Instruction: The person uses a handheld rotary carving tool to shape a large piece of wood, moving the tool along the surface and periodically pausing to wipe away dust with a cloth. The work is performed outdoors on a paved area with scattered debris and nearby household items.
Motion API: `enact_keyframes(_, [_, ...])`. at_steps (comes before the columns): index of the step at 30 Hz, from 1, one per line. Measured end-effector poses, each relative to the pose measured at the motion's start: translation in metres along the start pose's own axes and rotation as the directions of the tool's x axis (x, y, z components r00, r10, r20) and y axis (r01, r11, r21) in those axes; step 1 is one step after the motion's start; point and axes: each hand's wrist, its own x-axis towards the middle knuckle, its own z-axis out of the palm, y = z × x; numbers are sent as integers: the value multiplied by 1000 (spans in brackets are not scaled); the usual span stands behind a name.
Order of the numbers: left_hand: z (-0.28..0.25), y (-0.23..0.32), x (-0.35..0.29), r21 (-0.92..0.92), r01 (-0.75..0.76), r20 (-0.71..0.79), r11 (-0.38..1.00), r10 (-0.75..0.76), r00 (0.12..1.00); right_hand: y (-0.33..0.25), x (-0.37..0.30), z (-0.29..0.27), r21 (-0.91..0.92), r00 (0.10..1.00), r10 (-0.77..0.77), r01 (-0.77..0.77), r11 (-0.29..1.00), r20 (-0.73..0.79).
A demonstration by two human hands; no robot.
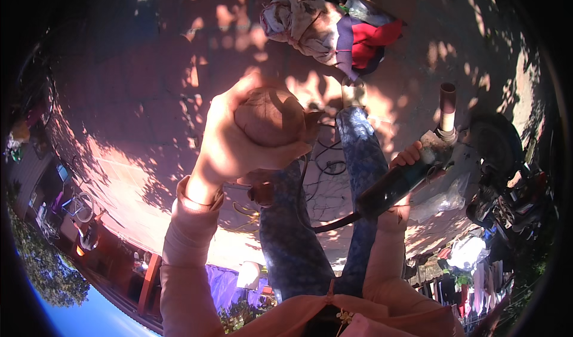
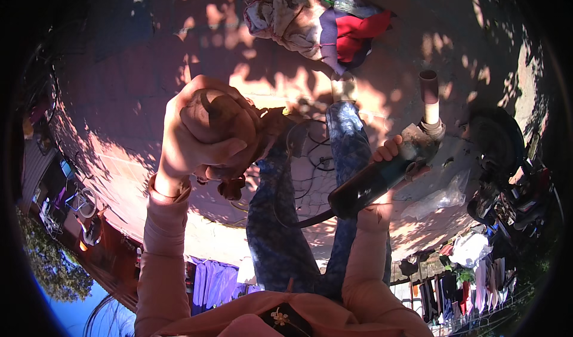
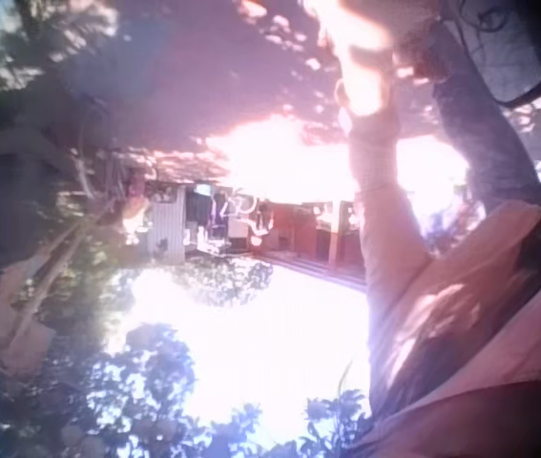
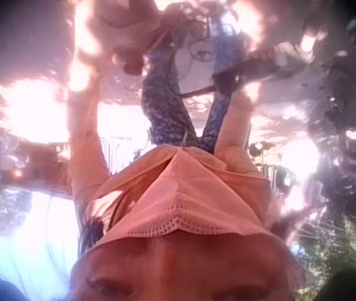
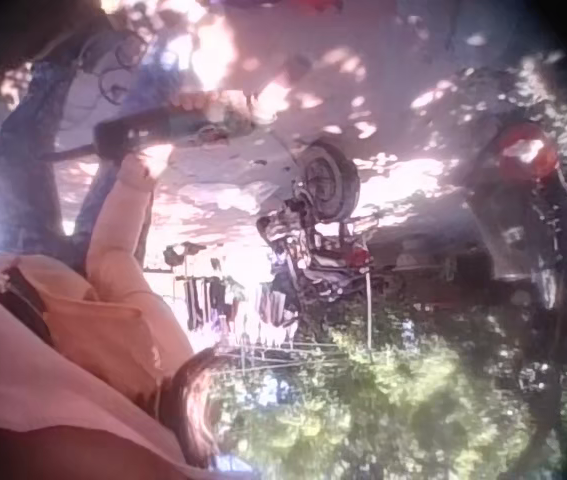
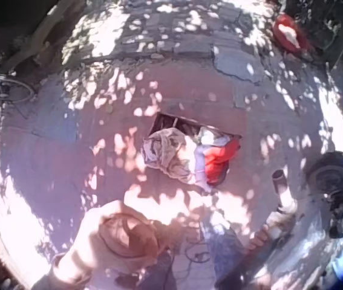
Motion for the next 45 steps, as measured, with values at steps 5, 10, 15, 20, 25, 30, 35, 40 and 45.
enact_keyframes(5, [-9,6,-32,-215,28,322,976,44,946,3,-16,-14,73,1000,-16,14,997,22])
enact_keyframes(10, [-48,26,-99,62,75,254,995,-89,963,10,-21,-18,119,1000,-24,22,993,12])
enact_keyframes(15, [-43,49,-90,270,-62,167,961,16,986,11,-20,-18,104,999,-38,34,994,35])
enact_keyframes(20, [-28,51,-88,467,-185,267,865,61,962,24,-21,-7,22,998,-64,65,998,-28])
enact_keyframes(25, [-2,44,-49,461,-176,291,870,40,956,30,-32,-11,55,987,-119,125,991,-105])
enact_keyframes(30, [40,20,0,531,-208,162,822,143,976,17,-33,-15,-63,982,-152,145,987,-112])
enact_keyframes(35, [56,-7,66,534,-197,117,822,159,980,3,-39,-23,-84,963,-226,215,973,-149])
enact_keyframes(40, [65,-31,134,593,-144,219,792,14,976,-4,-40,-29,-54,953,-244,238,970,-178])
enact_keyframes(45, [82,-55,184,471,-77,335,879,-98,937,-6,-37,-9,-30,908,-304,308,951,-288])
